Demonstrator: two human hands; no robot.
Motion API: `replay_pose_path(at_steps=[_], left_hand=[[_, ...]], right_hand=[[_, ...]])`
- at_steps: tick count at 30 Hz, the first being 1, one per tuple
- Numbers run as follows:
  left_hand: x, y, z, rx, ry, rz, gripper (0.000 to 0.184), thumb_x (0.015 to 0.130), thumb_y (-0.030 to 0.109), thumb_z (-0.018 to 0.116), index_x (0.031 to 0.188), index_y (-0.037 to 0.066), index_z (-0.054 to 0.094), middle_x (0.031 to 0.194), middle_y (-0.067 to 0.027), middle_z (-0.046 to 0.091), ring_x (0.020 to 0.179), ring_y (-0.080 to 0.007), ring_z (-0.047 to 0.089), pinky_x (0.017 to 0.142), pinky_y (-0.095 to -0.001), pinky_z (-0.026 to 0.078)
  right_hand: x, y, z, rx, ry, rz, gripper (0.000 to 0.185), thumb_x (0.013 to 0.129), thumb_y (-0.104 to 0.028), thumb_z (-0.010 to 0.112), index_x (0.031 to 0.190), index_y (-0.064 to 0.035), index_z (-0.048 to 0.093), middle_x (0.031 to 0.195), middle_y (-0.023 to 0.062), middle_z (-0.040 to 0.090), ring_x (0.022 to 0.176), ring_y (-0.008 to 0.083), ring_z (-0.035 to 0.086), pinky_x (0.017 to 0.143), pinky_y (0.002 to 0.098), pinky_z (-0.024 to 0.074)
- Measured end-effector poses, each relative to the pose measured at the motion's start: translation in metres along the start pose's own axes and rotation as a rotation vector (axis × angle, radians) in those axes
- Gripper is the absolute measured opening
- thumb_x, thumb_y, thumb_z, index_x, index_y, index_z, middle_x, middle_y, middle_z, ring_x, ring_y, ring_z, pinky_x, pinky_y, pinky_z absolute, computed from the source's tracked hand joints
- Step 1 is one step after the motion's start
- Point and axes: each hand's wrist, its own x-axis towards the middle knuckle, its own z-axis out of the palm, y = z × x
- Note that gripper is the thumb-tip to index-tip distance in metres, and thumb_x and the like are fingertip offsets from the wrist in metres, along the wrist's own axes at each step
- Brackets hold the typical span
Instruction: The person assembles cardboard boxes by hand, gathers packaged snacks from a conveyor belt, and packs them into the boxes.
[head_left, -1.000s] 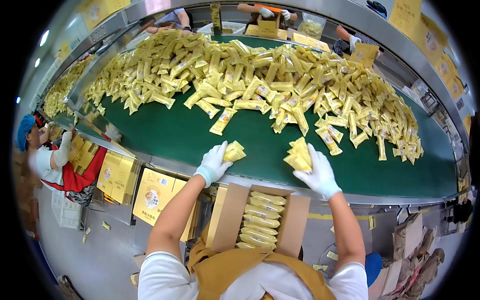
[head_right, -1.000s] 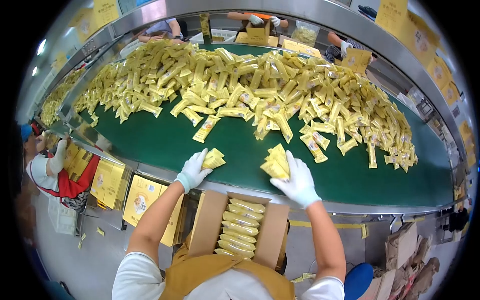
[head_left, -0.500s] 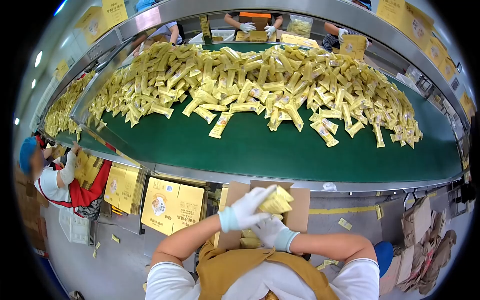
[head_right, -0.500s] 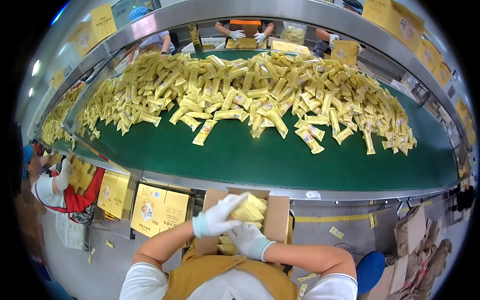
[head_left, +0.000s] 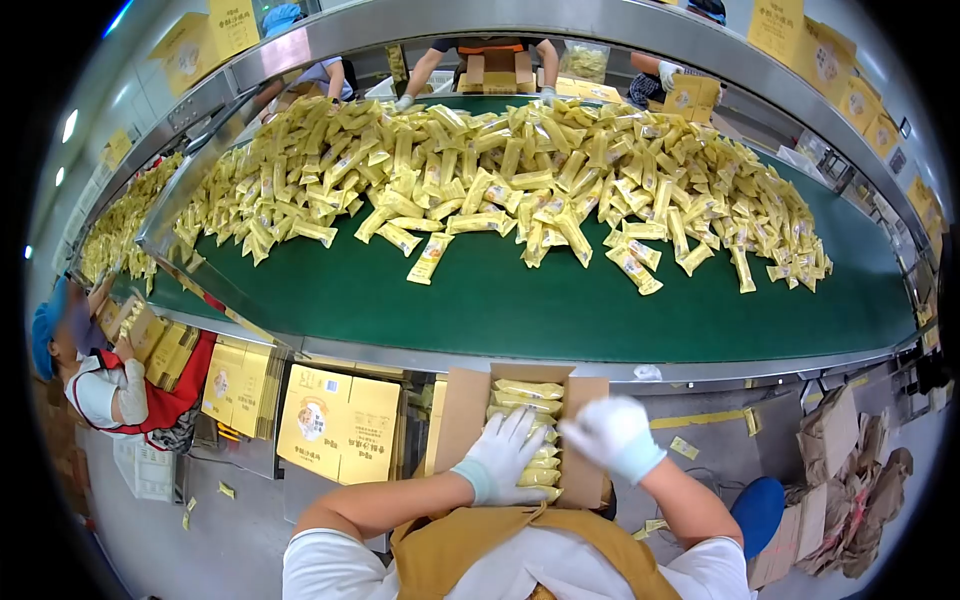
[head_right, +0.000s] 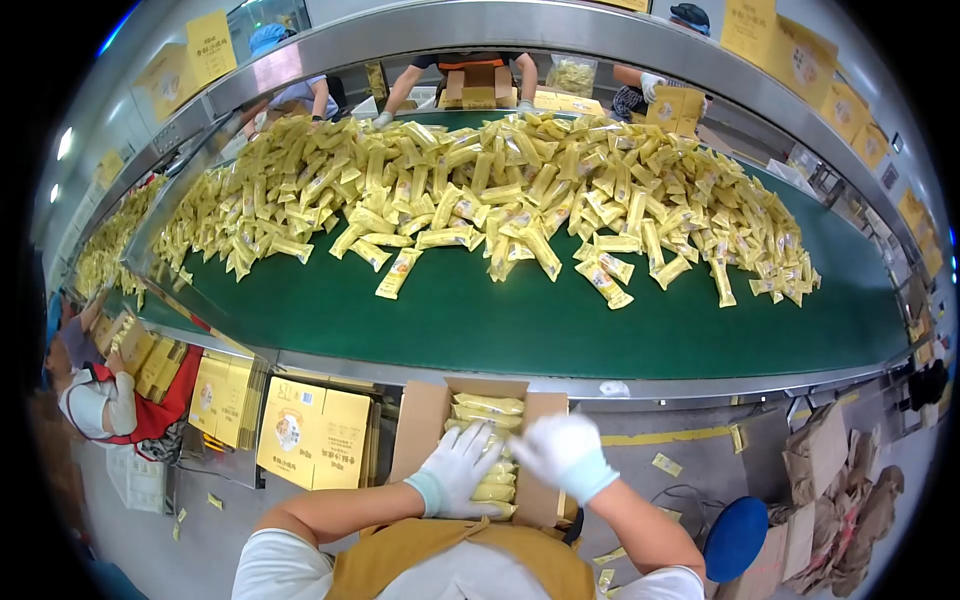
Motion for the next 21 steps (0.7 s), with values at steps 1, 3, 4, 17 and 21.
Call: replay_pose_path(at_steps=[1, 3, 4, 17, 21], left_hand=[[0.004, 0.000, 0.004, -0.012, -0.025, -0.013, 0.108, 0.085, 0.076, 0.050, 0.155, -0.003, 0.027, 0.158, -0.0337, 0.022, 0.150, -0.0463, 0.017, 0.119, -0.0588, 0.015], [0.008, -0.001, 0.010, -0.018, -0.013, -0.010, 0.111, 0.083, 0.077, 0.052, 0.155, -0.004, 0.026, 0.157, -0.0345, 0.022, 0.149, -0.0476, 0.018, 0.119, -0.0599, 0.016], [0.009, -0.002, 0.011, -0.015, -0.005, -0.008, 0.112, 0.082, 0.077, 0.052, 0.155, -0.004, 0.025, 0.157, -0.0349, 0.023, 0.149, -0.0482, 0.019, 0.119, -0.0604, 0.016], [-0.040, -0.069, 0.022, -0.800, 1.181, -0.432, 0.036, 0.086, -0.005, 0.050, 0.120, -0.003, 0.062, 0.119, -0.0199, 0.064, 0.111, -0.0305, 0.062, 0.098, -0.0411, 0.049], [-0.034, -0.105, 0.123, -1.153, 0.637, -0.408, 0.041, 0.095, 0.001, 0.051, 0.136, 0.002, 0.052, 0.137, -0.0165, 0.056, 0.127, -0.0271, 0.054, 0.103, -0.0373, 0.048]], right_hand=[[0.016, 0.017, 0.020, 0.087, 0.352, -0.006, 0.041, 0.086, -0.042, 0.069, 0.103, -0.0046, 0.070, 0.099, 0.0163, 0.071, 0.095, 0.0304, 0.068, 0.078, 0.0410, 0.0531], [0.059, 0.038, 0.053, 0.287, 0.632, 0.019, 0.048, 0.084, -0.050, 0.071, 0.103, -0.0058, 0.072, 0.100, 0.0162, 0.072, 0.098, 0.0316, 0.068, 0.082, 0.0413, 0.0535], [0.078, 0.036, 0.052, 0.400, 0.560, 0.050, 0.050, 0.082, -0.052, 0.071, 0.103, -0.0065, 0.073, 0.100, 0.0162, 0.072, 0.099, 0.0324, 0.068, 0.084, 0.0413, 0.0534], [0.034, 0.047, 0.050, 0.156, 1.052, -0.355, 0.012, 0.072, -0.018, 0.076, 0.084, -0.0192, 0.075, 0.072, 0.0008, 0.063, 0.070, 0.0243, 0.059, 0.063, 0.0376, 0.0490], [0.024, 0.064, 0.052, 0.258, 1.174, -0.009, 0.009, 0.075, -0.019, 0.078, 0.083, -0.0160, 0.075, 0.073, 0.0036, 0.064, 0.065, 0.0259, 0.060, 0.061, 0.0400, 0.0497]])
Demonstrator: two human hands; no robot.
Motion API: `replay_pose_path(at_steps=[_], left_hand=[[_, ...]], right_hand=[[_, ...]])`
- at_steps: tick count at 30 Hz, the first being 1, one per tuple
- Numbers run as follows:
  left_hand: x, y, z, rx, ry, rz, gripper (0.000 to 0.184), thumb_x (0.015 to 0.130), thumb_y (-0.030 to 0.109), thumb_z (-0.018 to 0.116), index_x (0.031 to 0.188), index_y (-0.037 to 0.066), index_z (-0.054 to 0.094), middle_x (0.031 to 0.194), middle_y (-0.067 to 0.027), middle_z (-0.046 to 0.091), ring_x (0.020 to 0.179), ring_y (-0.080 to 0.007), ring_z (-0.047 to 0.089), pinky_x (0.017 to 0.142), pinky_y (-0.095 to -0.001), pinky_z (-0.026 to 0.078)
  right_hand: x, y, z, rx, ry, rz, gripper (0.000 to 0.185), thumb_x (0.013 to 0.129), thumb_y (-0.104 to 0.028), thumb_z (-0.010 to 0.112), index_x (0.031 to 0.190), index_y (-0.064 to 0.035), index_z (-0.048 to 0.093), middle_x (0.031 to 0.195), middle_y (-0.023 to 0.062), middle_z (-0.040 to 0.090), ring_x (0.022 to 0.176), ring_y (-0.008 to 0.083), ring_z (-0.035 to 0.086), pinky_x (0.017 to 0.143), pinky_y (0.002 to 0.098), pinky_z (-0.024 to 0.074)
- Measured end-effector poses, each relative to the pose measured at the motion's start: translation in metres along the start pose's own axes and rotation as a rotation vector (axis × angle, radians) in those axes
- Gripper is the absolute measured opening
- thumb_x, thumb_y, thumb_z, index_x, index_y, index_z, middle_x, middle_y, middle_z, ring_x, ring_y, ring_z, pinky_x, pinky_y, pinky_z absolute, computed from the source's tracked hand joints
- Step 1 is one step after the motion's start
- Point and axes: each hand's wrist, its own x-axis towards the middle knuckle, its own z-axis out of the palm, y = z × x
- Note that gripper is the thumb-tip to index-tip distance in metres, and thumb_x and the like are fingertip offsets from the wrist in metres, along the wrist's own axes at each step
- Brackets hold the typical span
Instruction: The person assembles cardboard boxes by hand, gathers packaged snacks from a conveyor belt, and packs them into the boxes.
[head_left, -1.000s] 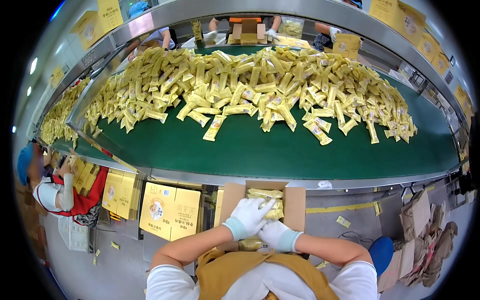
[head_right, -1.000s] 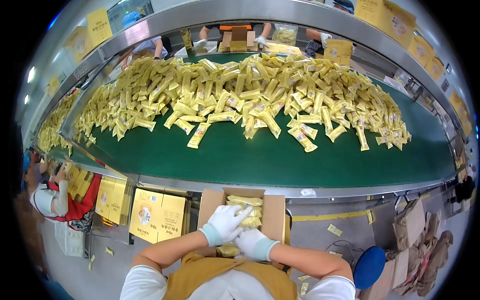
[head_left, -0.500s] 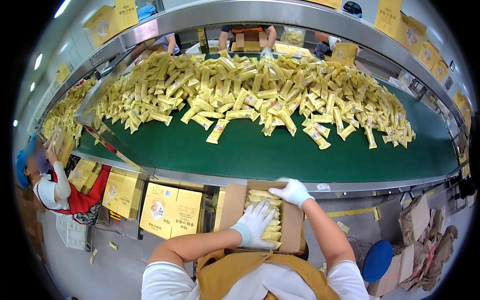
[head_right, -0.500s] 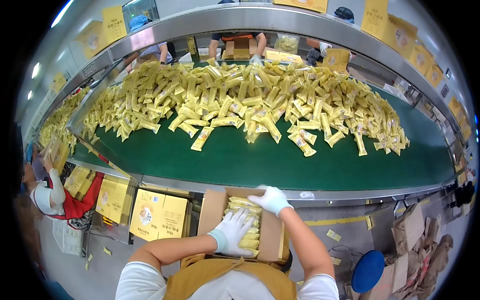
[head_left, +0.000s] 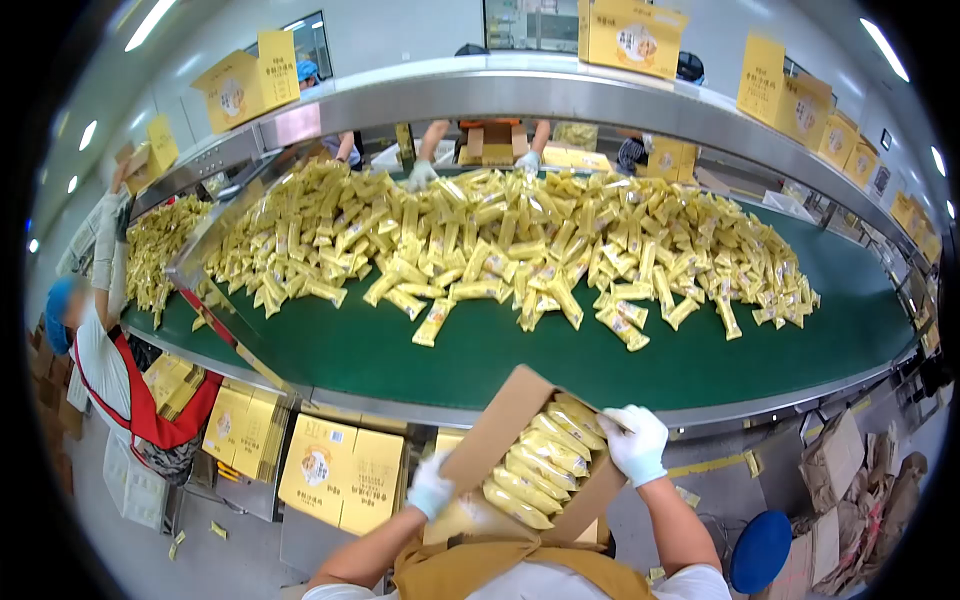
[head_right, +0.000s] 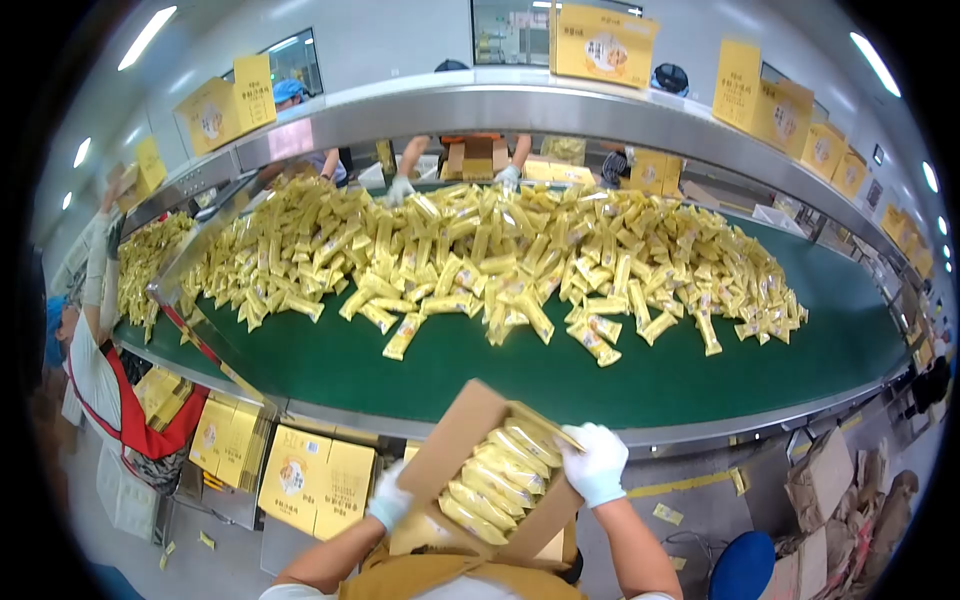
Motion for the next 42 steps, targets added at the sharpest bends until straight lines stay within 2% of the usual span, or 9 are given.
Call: replay_pose_path(at_steps=[3, 6, 12, 15, 19, 21, 23, 24, 42], left_hand=[[-0.001, -0.013, 0.043, -0.029, -0.198, -0.090, 0.049, 0.092, 0.002, 0.058, 0.140, 0.001, 0.046, 0.138, -0.0169, 0.055, 0.127, -0.0273, 0.054, 0.104, -0.0382, 0.048], [0.017, 0.014, 0.060, -0.034, -0.250, -0.058, 0.060, 0.088, 0.004, 0.064, 0.143, 0.001, 0.040, 0.138, -0.0172, 0.054, 0.126, -0.0276, 0.054, 0.104, -0.0391, 0.047], [0.090, 0.173, -0.002, 0.015, -0.177, 0.414, 0.084, 0.080, 0.007, 0.076, 0.149, 0.000, 0.028, 0.139, -0.0180, 0.052, 0.126, -0.0281, 0.055, 0.106, -0.0408, 0.046], [0.169, 0.279, -0.063, 0.063, -0.005, 0.714, 0.097, 0.076, 0.009, 0.082, 0.152, 0.000, 0.022, 0.139, -0.0183, 0.051, 0.126, -0.0283, 0.055, 0.107, -0.0416, 0.046], [0.286, 0.407, -0.135, 0.152, 0.257, 1.031, 0.067, 0.087, 0.011, 0.075, 0.145, 0.002, 0.042, 0.130, -0.0103, 0.061, 0.115, -0.0187, 0.060, 0.099, -0.0340, 0.051], [0.343, 0.455, -0.179, 0.266, 0.382, 1.094, 0.043, 0.095, 0.021, 0.068, 0.131, 0.003, 0.055, 0.114, -0.0064, 0.065, 0.100, -0.0148, 0.059, 0.090, -0.0312, 0.051], [0.365, 0.498, -0.198, 0.396, 0.411, 1.048, 0.035, 0.100, 0.028, 0.062, 0.124, 0.003, 0.062, 0.100, -0.0031, 0.066, 0.090, -0.0127, 0.057, 0.082, -0.0313, 0.049], [0.368, 0.514, -0.180, 0.234, 0.350, 1.158, 0.050, 0.103, 0.034, 0.059, 0.139, 0.001, 0.051, 0.120, -0.0118, 0.066, 0.097, -0.0173, 0.066, 0.081, -0.0315, 0.055], [0.382, 0.497, -0.148, 0.146, 0.410, 1.250, 0.067, 0.091, 0.051, 0.071, 0.129, -0.005, 0.061, 0.121, -0.0121, 0.068, 0.109, -0.0193, 0.062, 0.096, -0.0308, 0.047]], right_hand=[[-0.006, 0.027, 0.022, 0.011, -0.097, 0.435, 0.016, 0.085, -0.024, 0.076, 0.083, -0.0083, 0.075, 0.074, 0.0138, 0.069, 0.072, 0.0377, 0.067, 0.065, 0.0435, 0.0537], [0.013, 0.015, 0.006, 0.147, -0.174, 0.449, 0.021, 0.086, -0.023, 0.076, 0.089, -0.0029, 0.075, 0.082, 0.0192, 0.072, 0.077, 0.0368, 0.071, 0.068, 0.0403, 0.0549], [0.129, -0.028, -0.056, 0.598, 0.145, 0.239, 0.029, 0.094, -0.017, 0.070, 0.107, 0.0091, 0.070, 0.093, 0.0143, 0.076, 0.083, 0.0166, 0.072, 0.072, 0.0316, 0.0543], [0.233, -0.052, -0.093, 0.434, 0.327, 0.004, 0.032, 0.096, -0.023, 0.067, 0.105, 0.0084, 0.068, 0.097, 0.0149, 0.074, 0.088, 0.0196, 0.068, 0.080, 0.0331, 0.0516], [0.387, -0.058, -0.127, 0.830, 0.229, -0.185, 0.034, 0.100, -0.023, 0.062, 0.126, -0.0017, 0.065, 0.106, 0.0071, 0.068, 0.096, 0.0109, 0.062, 0.083, 0.0280, 0.0493], [0.444, -0.086, -0.111, 1.167, 0.236, -0.244, 0.078, 0.099, -0.057, 0.052, 0.141, 0.0090, 0.044, 0.135, 0.0246, 0.056, 0.128, 0.0343, 0.054, 0.107, 0.0409, 0.0436], [0.484, -0.085, -0.106, 1.278, 0.181, -0.198, 0.085, 0.099, -0.061, 0.049, 0.144, 0.0100, 0.039, 0.139, 0.0276, 0.051, 0.131, 0.0360, 0.051, 0.108, 0.0414, 0.0427], [0.498, -0.089, -0.105, 1.334, 0.153, -0.173, 0.089, 0.098, -0.064, 0.048, 0.146, 0.0105, 0.036, 0.141, 0.0291, 0.049, 0.132, 0.0369, 0.049, 0.109, 0.0416, 0.0422], [0.495, -0.093, -0.052, 0.589, 0.412, -0.506, 0.074, 0.095, -0.044, 0.065, 0.144, 0.0081, 0.044, 0.130, 0.0205, 0.061, 0.115, 0.0265, 0.059, 0.102, 0.0372, 0.0447]])
